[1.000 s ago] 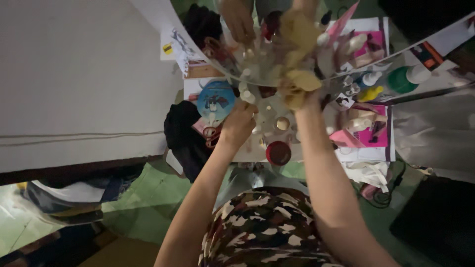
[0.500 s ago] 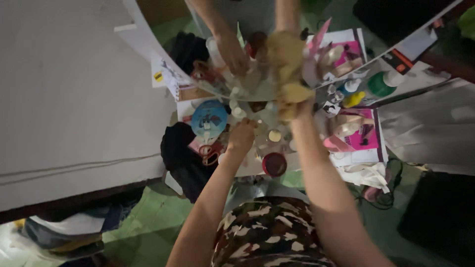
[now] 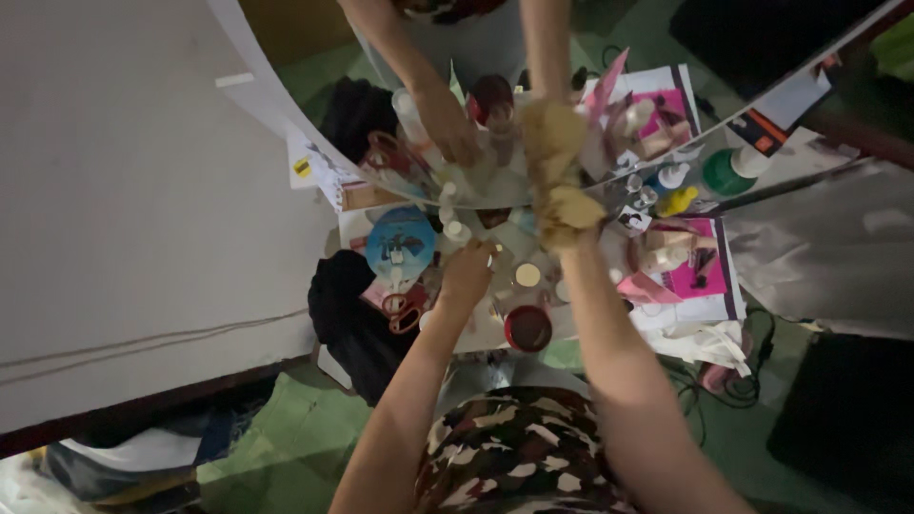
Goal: The person cleans a round mirror on a vanity table using a yellow cloth. They wipe the surface in circular and back-and-forth motions, occasionally adjusting the cloth, while the camera remains focused on the mirror and the cluttered vanity below.
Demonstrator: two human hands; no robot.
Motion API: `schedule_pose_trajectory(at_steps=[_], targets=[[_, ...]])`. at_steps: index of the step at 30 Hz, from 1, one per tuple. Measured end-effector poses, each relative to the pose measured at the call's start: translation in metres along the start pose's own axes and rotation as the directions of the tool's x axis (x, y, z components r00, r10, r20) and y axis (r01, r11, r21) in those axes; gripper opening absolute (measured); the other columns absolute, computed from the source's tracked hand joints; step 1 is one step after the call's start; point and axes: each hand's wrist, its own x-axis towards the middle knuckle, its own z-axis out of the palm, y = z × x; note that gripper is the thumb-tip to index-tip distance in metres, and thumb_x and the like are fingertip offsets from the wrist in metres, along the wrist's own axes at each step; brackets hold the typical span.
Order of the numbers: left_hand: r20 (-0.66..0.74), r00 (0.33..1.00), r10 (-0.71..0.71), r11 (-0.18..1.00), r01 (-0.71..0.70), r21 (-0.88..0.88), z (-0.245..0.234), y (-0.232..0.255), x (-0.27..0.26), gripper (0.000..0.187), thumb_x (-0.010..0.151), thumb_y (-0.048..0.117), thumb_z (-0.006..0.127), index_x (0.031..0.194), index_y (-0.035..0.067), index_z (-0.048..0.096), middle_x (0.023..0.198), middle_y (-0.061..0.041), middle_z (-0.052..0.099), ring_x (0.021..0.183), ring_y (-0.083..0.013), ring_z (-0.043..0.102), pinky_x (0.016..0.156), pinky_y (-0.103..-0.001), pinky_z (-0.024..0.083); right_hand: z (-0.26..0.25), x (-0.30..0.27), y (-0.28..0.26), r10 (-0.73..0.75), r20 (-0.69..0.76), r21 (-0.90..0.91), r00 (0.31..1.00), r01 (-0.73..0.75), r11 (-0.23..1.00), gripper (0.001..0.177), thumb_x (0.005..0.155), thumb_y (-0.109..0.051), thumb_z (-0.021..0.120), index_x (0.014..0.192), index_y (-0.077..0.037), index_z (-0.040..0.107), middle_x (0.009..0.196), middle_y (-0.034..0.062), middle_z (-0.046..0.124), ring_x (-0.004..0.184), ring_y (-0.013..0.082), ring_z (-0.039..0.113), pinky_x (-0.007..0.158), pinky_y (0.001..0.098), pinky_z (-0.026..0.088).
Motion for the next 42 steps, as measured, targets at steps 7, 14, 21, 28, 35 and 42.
schedule_pose_trajectory(at_steps=[7, 14, 21, 28, 35, 42], targets=[[0.026, 0.994, -0.102, 0.995, 0.102, 0.021, -0.005, 0.008, 0.0, 0.048, 0.079, 0.01, 0.077, 0.122, 0.012, 0.056, 0.114, -0.019, 0.063, 0.098, -0.0435, 0.065, 0.08, -0.052, 0.053, 0.017, 0.004, 0.034, 0.3, 0.211, -0.025, 0.93, -0.302, 0.953, 0.02, 0.098, -0.035, 0.057, 0.099, -0.015, 0.059, 0.089, 0.0039, 0.064, 0.078, 0.0221, 0.063, 0.068, 0.037, 0.053], [-0.064, 0.998, 0.01, 0.998, -0.014, -0.063, -0.012, 0.002, -0.004, 0.049, 0.077, 0.012, 0.078, 0.121, 0.008, 0.056, 0.111, -0.022, 0.063, 0.098, -0.0445, 0.064, 0.082, -0.053, 0.051, 0.003, 0.012, -0.052, -0.039, 0.062, 0.041, 0.997, 0.036, 0.998, 0.02, 0.099, -0.036, 0.056, 0.096, -0.016, 0.059, 0.087, 0.0032, 0.063, 0.077, 0.0214, 0.063, 0.067, 0.0357, 0.053], [-0.073, 0.996, 0.046, 0.988, -0.056, -0.142, -0.04, 0.01, -0.006, 0.05, 0.075, 0.015, 0.08, 0.121, 0.003, 0.065, 0.122, -0.024, 0.063, 0.114, -0.0425, 0.06, 0.095, -0.047, 0.049, 0.024, 0.006, 0.055, 0.329, 0.246, -0.026, 0.912, -0.333, 0.942, 0.021, 0.099, -0.037, 0.056, 0.094, -0.017, 0.059, 0.086, 0.0025, 0.063, 0.076, 0.0208, 0.063, 0.065, 0.0343, 0.052], [-0.276, 0.957, -0.091, 0.917, -0.028, -0.399, -0.11, 0.025, -0.037, 0.033, 0.087, 0.016, 0.075, 0.116, 0.002, 0.069, 0.113, -0.019, 0.068, 0.099, -0.0351, 0.068, 0.083, -0.041, 0.053, -0.007, 0.011, -0.09, -0.051, 0.144, 0.15, 0.988, 0.029, 0.988, 0.024, 0.101, -0.038, 0.054, 0.097, -0.014, 0.06, 0.089, 0.0043, 0.064, 0.079, 0.022, 0.064, 0.068, 0.0351, 0.054], [-0.601, 0.792, -0.105, 0.943, -0.112, -0.312, -0.16, 0.058, -0.038, 0.022, 0.093, 0.014, 0.075, 0.111, 0.003, 0.073, 0.103, -0.015, 0.074, 0.093, -0.0292, 0.073, 0.082, -0.035, 0.056, 0.047, -0.025, 0.075, 0.195, 0.236, -0.008, 0.952, -0.198, 0.98, 0.032, 0.106, -0.037, 0.05, 0.109, -0.007, 0.061, 0.099, 0.0093, 0.067, 0.09, 0.0257, 0.068, 0.076, 0.0387, 0.059], [-0.528, 0.811, -0.253, 0.836, -0.092, -0.541, -0.192, 0.066, -0.057, 0.023, 0.095, 0.014, 0.074, 0.114, 0.002, 0.072, 0.101, -0.008, 0.074, 0.088, -0.014, 0.071, 0.079, -0.028, 0.055, 0.087, -0.081, -0.09, -0.131, 0.149, 0.149, 0.98, 0.108, 0.983, 0.049, 0.088, -0.042, 0.045, 0.12, -0.01, 0.063, 0.116, 0.0129, 0.07, 0.104, 0.0328, 0.07, 0.088, 0.0507, 0.06]])
